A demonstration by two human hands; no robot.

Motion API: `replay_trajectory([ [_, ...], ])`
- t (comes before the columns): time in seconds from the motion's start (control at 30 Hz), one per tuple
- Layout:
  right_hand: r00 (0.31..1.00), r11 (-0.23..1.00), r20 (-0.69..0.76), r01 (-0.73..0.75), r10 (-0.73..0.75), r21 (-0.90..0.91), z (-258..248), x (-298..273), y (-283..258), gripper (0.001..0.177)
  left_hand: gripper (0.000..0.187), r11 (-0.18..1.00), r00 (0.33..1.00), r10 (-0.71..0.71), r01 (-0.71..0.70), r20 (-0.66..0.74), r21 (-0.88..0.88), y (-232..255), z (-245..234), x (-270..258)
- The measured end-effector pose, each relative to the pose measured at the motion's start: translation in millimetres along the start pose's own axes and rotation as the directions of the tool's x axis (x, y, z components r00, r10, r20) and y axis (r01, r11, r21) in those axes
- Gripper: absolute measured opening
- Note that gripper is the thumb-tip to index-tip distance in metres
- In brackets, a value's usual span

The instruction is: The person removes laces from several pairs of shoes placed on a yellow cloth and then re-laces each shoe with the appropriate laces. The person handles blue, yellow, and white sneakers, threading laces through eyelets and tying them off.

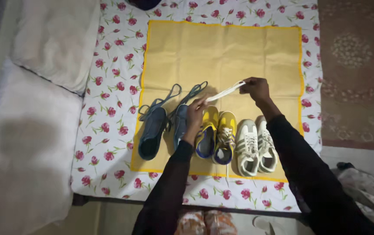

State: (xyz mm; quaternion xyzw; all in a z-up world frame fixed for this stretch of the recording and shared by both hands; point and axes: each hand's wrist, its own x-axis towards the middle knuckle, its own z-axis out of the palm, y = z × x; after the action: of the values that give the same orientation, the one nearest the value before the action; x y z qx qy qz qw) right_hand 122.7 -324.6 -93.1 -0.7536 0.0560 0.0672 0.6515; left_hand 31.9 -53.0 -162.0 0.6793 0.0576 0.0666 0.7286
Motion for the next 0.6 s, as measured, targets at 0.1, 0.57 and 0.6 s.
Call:
replay_trajectory([
  [0.1, 0.998, 0.991, -0.029, 0.055, -0.058, -0.12, 3, 17, 24, 0.022, 0.029, 0.969, 0.971, -0.24, 0.24, -0.004, -0.053, -23, 7, 19],
  [0.57, 0.998, 0.733, 0.052, 0.054, -0.025, -0.678, 6, -8, 146, 0.048, 0.033, 0.659, 0.883, 0.458, -0.416, 0.105, 0.627, -101, -12, 21],
  [0.6, 0.99, 0.733, 0.124, 0.132, -0.065, -0.668, 2, -22, 146, 0.055, 0.03, 0.731, 0.928, 0.369, -0.323, 0.05, 0.601, -99, -16, 17],
])
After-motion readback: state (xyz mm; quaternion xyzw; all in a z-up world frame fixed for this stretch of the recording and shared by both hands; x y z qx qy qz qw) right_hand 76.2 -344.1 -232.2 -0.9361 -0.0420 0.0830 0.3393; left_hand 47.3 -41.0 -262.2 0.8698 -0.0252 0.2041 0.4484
